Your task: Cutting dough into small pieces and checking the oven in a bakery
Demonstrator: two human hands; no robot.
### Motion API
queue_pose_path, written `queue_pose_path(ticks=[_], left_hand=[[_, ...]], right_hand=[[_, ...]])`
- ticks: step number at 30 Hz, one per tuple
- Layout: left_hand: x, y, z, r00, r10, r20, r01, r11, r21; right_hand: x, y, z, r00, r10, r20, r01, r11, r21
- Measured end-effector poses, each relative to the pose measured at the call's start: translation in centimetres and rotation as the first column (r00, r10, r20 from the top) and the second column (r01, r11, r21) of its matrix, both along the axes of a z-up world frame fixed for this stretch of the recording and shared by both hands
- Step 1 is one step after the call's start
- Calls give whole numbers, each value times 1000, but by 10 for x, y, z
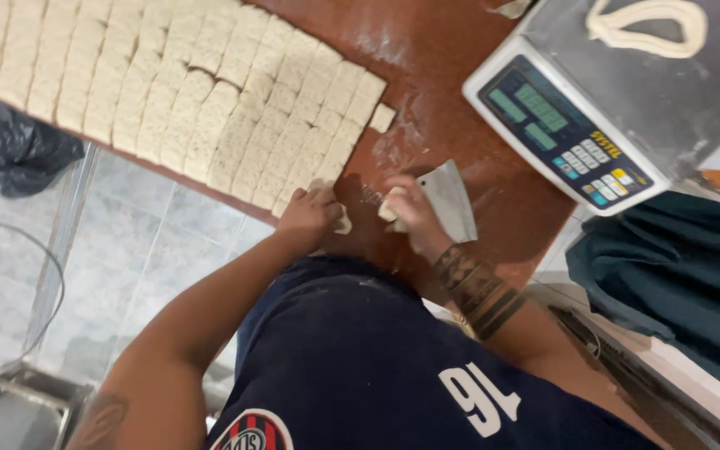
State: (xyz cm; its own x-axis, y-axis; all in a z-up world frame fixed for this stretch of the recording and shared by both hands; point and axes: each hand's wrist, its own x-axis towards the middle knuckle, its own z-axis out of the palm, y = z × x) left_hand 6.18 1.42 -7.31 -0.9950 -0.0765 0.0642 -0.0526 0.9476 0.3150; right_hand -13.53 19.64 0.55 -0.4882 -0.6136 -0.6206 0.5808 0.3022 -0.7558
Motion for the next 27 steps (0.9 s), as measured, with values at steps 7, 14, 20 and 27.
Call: queue_pose_path(ticks=[7,14,20,27], left_hand=[[-86,34,84,990,94,-104,-64,962,265],[-85,-4,193,970,193,-151,-38,726,687],[55,-37,137,847,491,203,-515,666,540],[224,-33,80,292,540,790,-927,363,94]], right_hand=[[-1,-11,-5,959,-83,270,124,982,-140],[-196,-7,71,865,-166,-474,57,970,-237],[-324,14,99,-345,343,-873,445,879,170],[-408,17,4,-138,224,-965,581,807,104]])
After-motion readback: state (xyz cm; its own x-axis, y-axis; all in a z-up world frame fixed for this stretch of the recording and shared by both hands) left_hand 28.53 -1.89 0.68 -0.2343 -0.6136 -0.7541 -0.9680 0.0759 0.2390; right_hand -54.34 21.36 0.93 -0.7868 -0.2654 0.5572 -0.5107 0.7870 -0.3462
